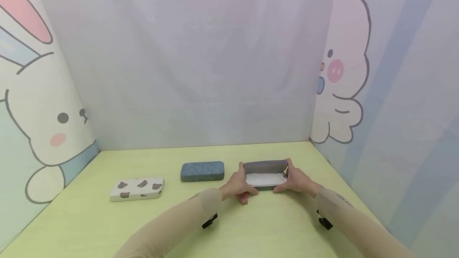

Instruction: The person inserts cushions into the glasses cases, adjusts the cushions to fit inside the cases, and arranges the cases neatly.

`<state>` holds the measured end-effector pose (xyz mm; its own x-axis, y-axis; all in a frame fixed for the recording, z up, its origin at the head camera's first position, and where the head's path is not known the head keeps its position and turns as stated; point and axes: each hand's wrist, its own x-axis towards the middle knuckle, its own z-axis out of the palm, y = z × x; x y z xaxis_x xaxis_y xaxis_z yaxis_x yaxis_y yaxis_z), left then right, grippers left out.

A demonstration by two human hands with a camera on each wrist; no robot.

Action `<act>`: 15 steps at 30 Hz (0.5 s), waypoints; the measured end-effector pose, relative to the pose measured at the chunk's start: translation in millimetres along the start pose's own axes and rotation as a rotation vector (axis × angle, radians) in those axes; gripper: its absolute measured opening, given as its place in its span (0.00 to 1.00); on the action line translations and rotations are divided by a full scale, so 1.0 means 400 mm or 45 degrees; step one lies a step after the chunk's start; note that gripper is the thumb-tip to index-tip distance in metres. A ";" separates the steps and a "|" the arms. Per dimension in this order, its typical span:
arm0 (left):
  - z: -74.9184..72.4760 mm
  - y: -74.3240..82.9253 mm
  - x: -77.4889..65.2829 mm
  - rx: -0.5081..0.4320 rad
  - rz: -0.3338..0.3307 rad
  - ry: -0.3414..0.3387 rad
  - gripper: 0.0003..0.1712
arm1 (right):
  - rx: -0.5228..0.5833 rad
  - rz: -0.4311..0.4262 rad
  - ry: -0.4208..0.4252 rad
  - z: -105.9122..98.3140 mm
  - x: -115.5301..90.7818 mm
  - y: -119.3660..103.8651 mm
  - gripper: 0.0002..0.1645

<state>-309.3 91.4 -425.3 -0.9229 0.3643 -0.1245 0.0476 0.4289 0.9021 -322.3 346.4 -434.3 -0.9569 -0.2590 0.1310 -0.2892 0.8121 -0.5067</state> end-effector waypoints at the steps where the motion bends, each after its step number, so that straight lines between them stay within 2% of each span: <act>1: 0.000 -0.001 -0.001 0.000 -0.001 -0.003 0.68 | 0.004 0.000 -0.002 0.000 -0.001 0.000 0.60; 15: -0.009 -0.007 -0.005 -0.096 0.025 -0.044 0.59 | 0.050 -0.060 -0.020 -0.009 -0.004 0.008 0.56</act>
<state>-309.1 86.8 -426.2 -0.9084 0.4007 -0.1196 0.0352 0.3583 0.9329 -321.9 351.3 -432.9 -0.9417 -0.3049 0.1425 -0.3325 0.7777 -0.5334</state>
